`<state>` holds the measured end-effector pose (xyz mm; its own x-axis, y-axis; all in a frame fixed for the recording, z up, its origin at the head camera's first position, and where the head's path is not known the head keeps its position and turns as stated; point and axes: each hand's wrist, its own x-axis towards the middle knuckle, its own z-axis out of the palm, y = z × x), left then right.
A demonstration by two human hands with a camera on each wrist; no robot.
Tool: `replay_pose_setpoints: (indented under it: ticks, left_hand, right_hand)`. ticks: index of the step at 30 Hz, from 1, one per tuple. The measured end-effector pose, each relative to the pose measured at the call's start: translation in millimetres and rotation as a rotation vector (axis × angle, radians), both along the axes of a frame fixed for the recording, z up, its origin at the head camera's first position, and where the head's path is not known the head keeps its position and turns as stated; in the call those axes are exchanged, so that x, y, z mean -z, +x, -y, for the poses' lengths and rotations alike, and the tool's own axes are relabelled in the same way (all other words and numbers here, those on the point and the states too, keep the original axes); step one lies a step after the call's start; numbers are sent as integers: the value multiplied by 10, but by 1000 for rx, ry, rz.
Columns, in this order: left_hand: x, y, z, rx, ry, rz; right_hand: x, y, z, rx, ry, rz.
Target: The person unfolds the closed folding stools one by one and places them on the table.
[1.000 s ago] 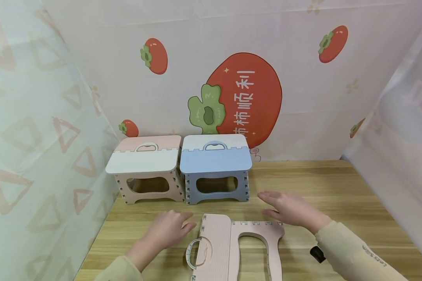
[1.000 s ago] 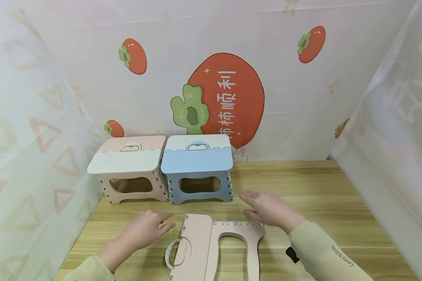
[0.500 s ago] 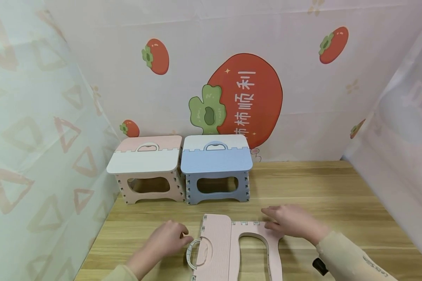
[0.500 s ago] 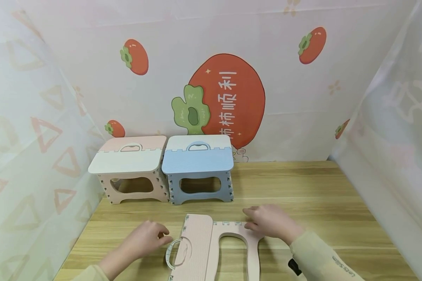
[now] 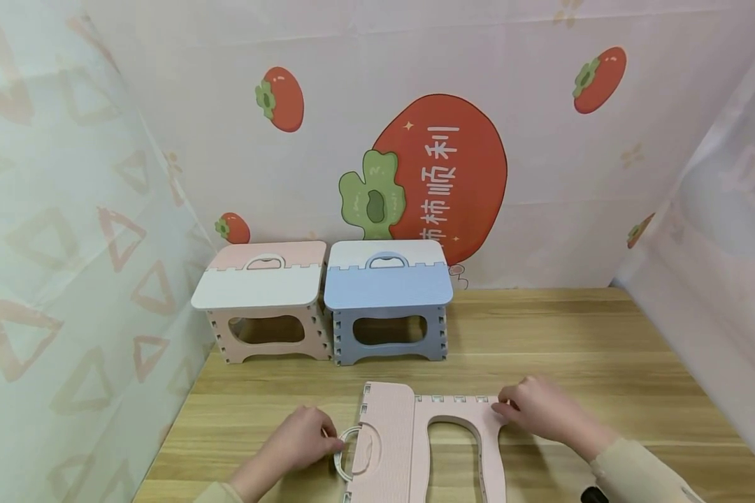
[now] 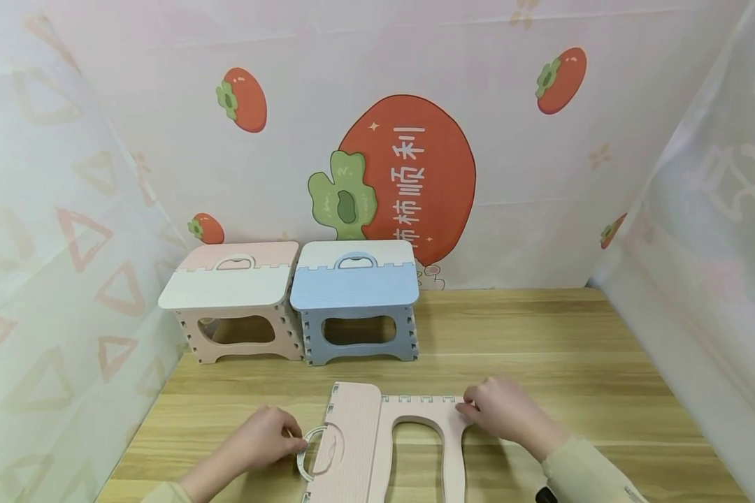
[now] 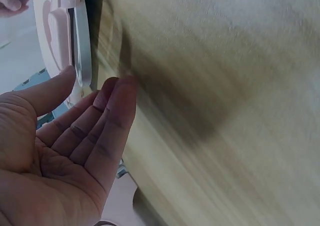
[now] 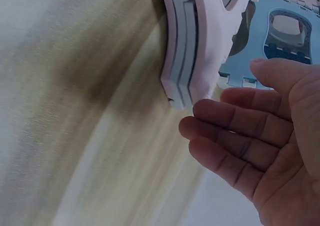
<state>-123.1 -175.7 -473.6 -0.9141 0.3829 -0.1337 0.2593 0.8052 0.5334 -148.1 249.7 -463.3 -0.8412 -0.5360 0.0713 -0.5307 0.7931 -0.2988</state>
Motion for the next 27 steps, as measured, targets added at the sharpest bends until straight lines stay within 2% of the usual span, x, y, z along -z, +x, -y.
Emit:
replay_pose_setpoints:
  ticks: [4, 12, 19, 22, 27]
  left_hand:
    - [40, 24, -14, -24, 102, 119]
    - [108, 49, -48, -124, 361, 411]
    - [138, 58, -64, -193, 456, 517]
    - [151, 55, -107, -217, 476, 538]
    - [165, 45, -191, -229, 515, 553]
  right_hand:
    - [53, 81, -35, -8, -22, 43]
    - [96, 168, -11, -51, -45, 27]
    - [116, 214, -25, -84, -44, 8]
    - [126, 218, -46, -85, -31, -6]
    - [138, 209, -76, -62, 2, 23]
